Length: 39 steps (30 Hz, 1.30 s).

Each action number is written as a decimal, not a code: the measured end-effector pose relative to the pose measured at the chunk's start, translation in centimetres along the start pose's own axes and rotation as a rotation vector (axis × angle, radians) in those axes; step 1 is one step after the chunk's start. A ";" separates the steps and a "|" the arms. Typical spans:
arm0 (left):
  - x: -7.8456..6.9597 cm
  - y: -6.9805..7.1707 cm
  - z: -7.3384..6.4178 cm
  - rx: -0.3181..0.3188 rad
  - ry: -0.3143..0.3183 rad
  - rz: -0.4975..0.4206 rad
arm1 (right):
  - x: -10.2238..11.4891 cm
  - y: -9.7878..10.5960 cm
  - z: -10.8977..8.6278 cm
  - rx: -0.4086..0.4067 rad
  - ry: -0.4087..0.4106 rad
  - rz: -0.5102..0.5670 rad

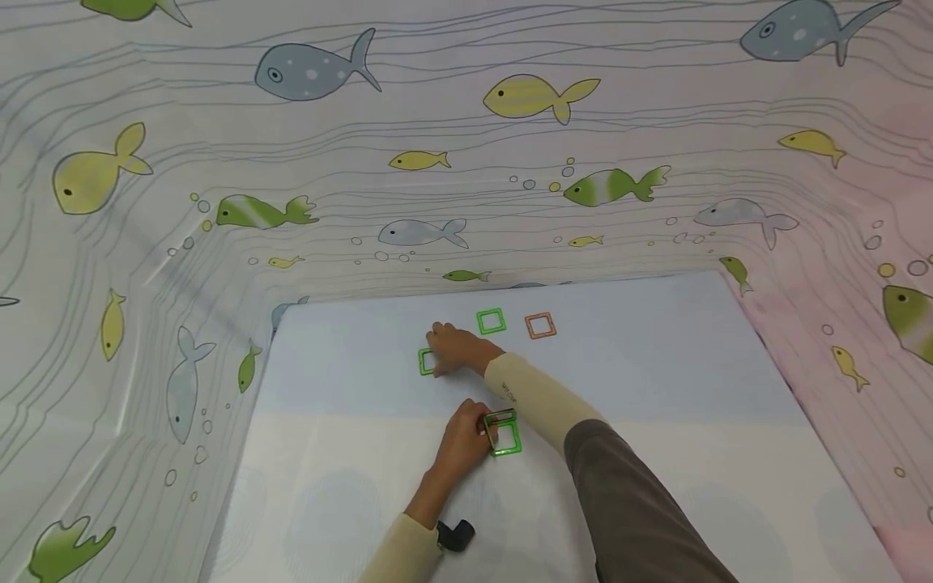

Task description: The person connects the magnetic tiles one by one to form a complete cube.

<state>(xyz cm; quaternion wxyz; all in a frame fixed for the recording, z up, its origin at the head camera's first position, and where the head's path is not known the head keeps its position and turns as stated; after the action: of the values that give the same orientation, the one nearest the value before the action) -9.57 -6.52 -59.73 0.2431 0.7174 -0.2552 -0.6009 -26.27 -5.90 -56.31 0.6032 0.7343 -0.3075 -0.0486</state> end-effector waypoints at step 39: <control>-1.3 -1.5 0.3 -0.165 -0.006 0.078 | -0.6 -4.9 -23.7 -0.840 -0.395 0.478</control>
<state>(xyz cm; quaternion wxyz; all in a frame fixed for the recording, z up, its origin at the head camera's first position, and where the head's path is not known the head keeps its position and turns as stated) -9.91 -4.60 -59.80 0.3237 0.6825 -0.2332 -0.6124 -14.34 15.14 -54.66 0.7705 0.3149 -0.5287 -0.1663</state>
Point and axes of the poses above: each hand's wrist, its own z-axis towards the middle knuckle, its own y-axis out of the back of the hand, x = y × z, the point moved 3 cm from there along z, towards the middle knuckle, and after that the axes turned 12 degrees about y, right-handed, at the moved point
